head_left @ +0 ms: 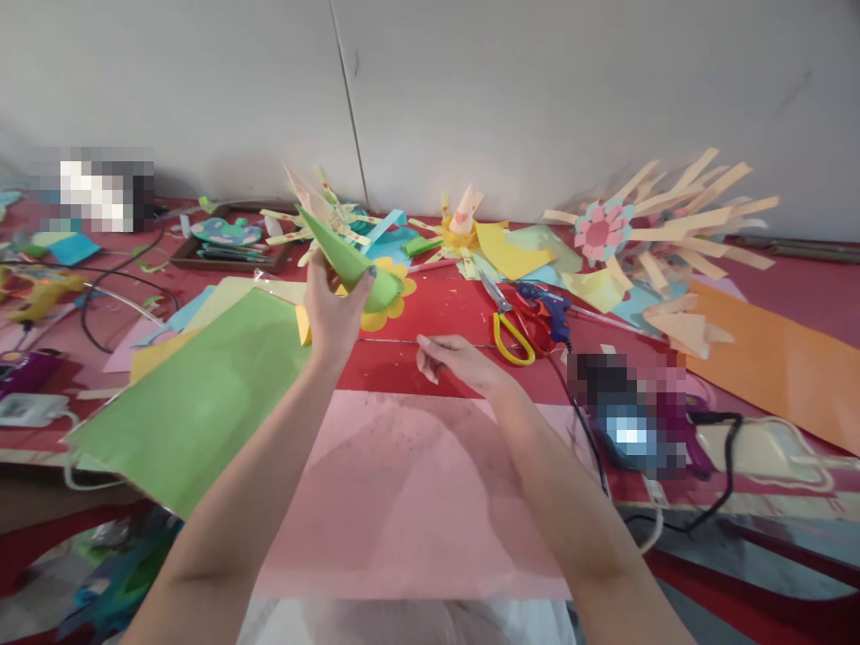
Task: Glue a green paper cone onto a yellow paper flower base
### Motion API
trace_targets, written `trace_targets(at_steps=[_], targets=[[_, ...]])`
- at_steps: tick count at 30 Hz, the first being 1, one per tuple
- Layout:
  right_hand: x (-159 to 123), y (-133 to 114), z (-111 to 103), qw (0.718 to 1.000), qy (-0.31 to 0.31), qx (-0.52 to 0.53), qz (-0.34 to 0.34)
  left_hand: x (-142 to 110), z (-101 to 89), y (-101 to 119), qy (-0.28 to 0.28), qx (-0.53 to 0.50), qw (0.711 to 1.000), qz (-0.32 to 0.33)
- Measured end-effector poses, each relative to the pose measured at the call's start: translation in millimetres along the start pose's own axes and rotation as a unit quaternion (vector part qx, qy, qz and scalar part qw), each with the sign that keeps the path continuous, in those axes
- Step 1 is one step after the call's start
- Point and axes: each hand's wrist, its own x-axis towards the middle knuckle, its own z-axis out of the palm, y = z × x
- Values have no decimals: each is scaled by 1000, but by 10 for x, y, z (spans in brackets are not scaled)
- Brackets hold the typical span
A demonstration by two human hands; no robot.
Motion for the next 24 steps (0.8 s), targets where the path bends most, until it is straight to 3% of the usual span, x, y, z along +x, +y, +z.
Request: trace_targets(at_steps=[3,5,8,12,14,17,21,24], targets=[[46,20,-71,990,129,50,-41,20,-100,-67,10,-6,1000,-21],[84,47,-106,963,246,69,-85,-27,-119,-92,-3,-3,999,-33],[123,97,-167,909,387,59,-142,-183,-68,-88,-71,19,996,-55],[102,131,-280,858,484,-32,-167,-437,62,-1,-170,50,983,-52],[74,126,-331,845,494,-107,-173,-517,104,62,-206,66,976,-40],[57,124,-358,854,458,-186,-162,-522,105,128,-190,60,980,-13],[112,164,-255,913,369,-149,-94,-338,20,120,-80,-5,996,36],[147,182,-100,958,271,-89,-36,-159,-23,79,-35,-24,997,60]])
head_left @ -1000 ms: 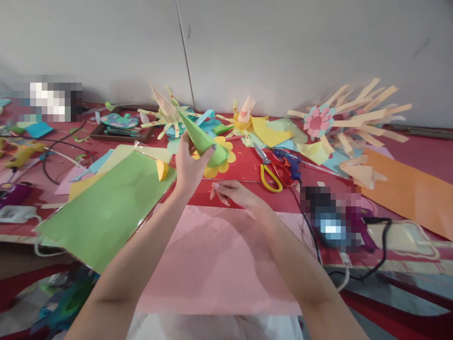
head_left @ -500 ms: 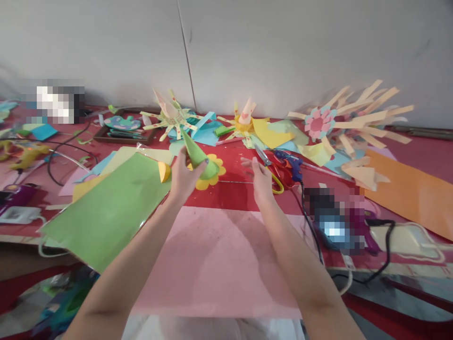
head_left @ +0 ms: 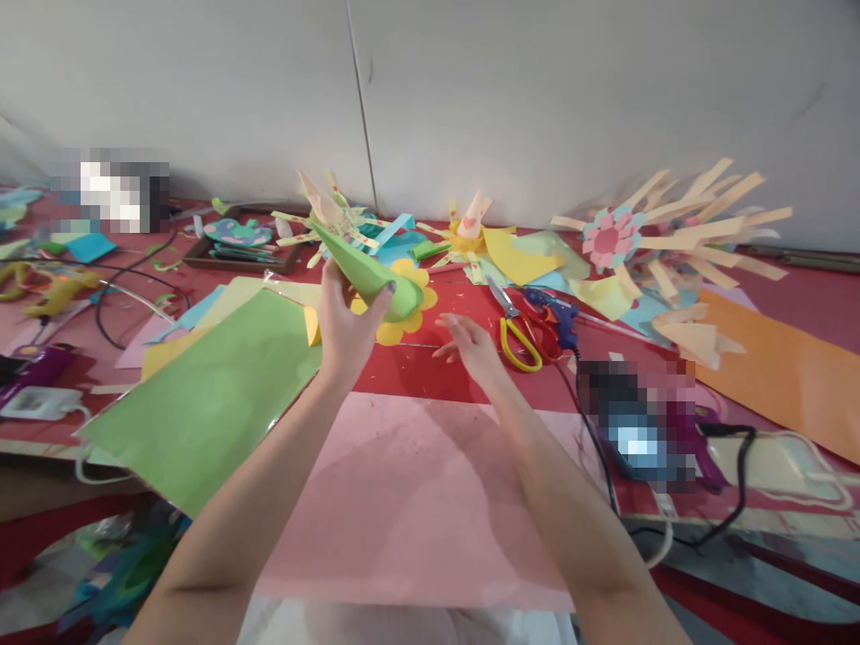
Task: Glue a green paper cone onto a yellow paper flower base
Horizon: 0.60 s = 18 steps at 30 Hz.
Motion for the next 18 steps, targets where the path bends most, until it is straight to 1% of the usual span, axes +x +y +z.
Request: trace_targets(at_steps=[2,4,5,7,10,14,16,18], targets=[[-57,-25,74,994,-106,-7,23,86,10,-41,3,4,1000,1],[-117,-54,111,976,-210,-43,35,137,65,-83,-10,20,1000,-2],[-144,-69,116,965,-249,-66,44,150,105,-104,-23,31,999,-6],[-182,-95,110,947,-296,-105,66,159,201,-145,-55,51,997,-19],[-200,-123,84,937,-309,-138,88,169,348,-212,-97,65,993,-31],[-183,-123,62,931,-320,-162,62,249,501,-372,-128,72,989,-32],[-176,-117,58,931,-322,-164,51,311,539,-492,-145,85,985,-41],[-174,-117,51,933,-314,-167,52,363,538,-600,-168,101,980,-41]])
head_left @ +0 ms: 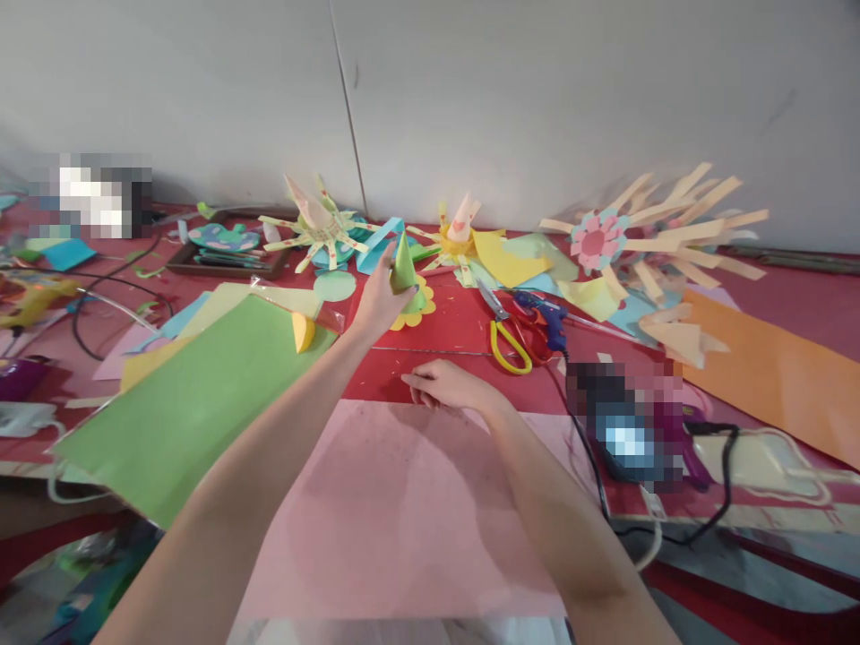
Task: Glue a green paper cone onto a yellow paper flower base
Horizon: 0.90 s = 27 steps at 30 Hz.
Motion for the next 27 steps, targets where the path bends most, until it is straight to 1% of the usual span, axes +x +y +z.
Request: trace_targets(at_steps=[2,3,5,7,8,9,10,11,12,13,14,15,16,18,20,21,22,23,24,25,27], targets=[[-10,-5,-10,1000,12,-1,7,6,-43,-55,-6,25,999,21],[-15,-11,-16,1000,19,2,10,-17,-78,-54,5,39,998,39],[-26,-25,-27,999,38,23,13,-117,-163,3,51,63,993,87],[-33,-46,-32,996,58,60,-1,-267,-236,101,95,66,983,140],[-34,-58,-31,993,75,85,-19,-348,-257,147,110,54,982,143],[-34,-71,-29,988,98,112,-42,-428,-263,182,106,34,985,130],[-33,-85,-27,980,126,142,-67,-503,-255,202,86,6,990,116],[-31,-97,-26,968,159,172,-93,-569,-235,206,34,-29,995,93],[-26,-106,-28,954,193,201,-114,-625,-207,196,-37,-68,995,57],[-20,-110,-34,939,225,226,-129,-671,-176,178,-111,-107,988,23],[-11,-109,-45,926,253,246,-137,-708,-148,158,-177,-145,973,-10],[-1,-102,-60,914,278,261,-139,-736,-128,141,-237,-179,954,-39],[10,-90,-79,903,301,274,-138,-756,-118,132,-296,-215,928,-66],[31,-56,-122,882,342,294,-134,-778,-135,143,-407,-274,864,-113],[45,-23,-156,866,367,310,-143,-783,-187,179,-485,-314,805,-136],[50,-10,-166,859,373,314,-154,-782,-216,198,-509,-327,784,-142],[54,0,-171,855,377,316,-166,-780,-244,214,-525,-334,769,-146],[57,7,-169,853,379,314,-176,-775,-266,224,-533,-338,761,-151],[60,12,-162,853,381,308,-181,-770,-282,229,-535,-337,759,-157],[64,15,-151,855,383,300,-180,-763,-292,228,-528,-333,763,-164],[74,18,-121,865,380,284,-165,-745,-300,213,-490,-330,787,-180]])
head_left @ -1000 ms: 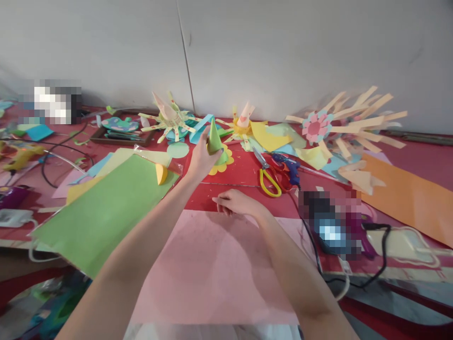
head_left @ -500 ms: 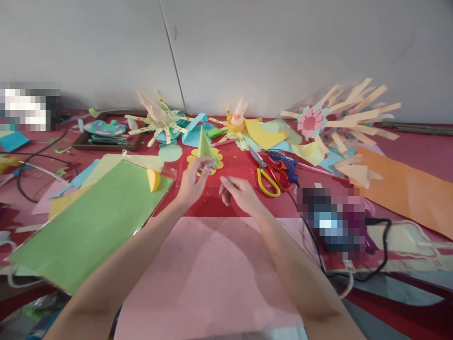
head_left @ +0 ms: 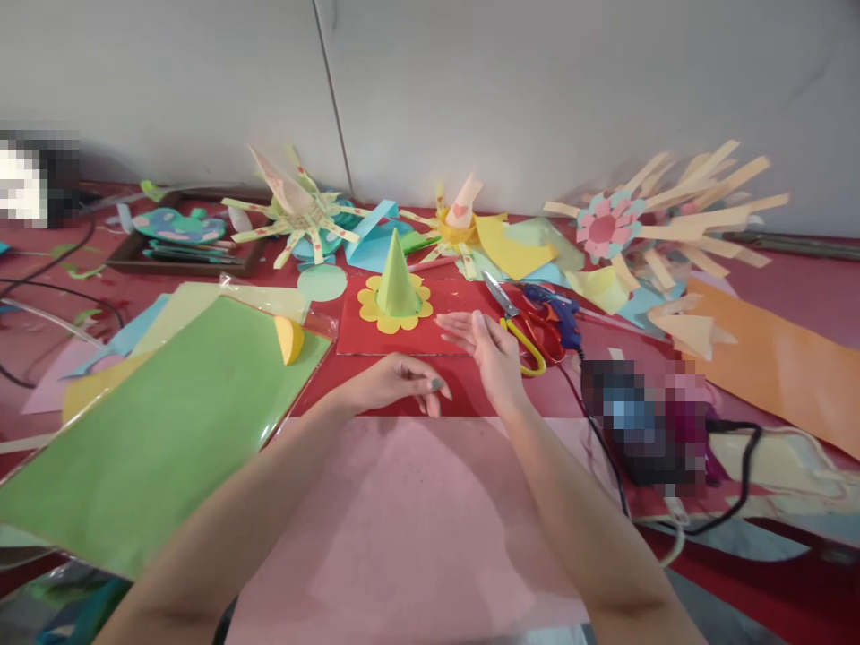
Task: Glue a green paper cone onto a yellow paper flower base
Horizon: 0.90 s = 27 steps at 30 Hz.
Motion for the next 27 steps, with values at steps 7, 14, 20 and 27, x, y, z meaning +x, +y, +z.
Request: trace_targets(at_steps=[7,14,20,27], targets=[[-118,11,107,973,-155,-7,171,-15,-150,-29,196,-48,976,87],[-228,-144,122,885,-362,-62,285,8,-266,-88,304,-77,941,124],[-147,-141,24,945,-266,-121,147,82,-177,-139,308,96,943,88],[-59,-47,-7,990,-48,-91,92,97,37,-143,192,173,963,74]])
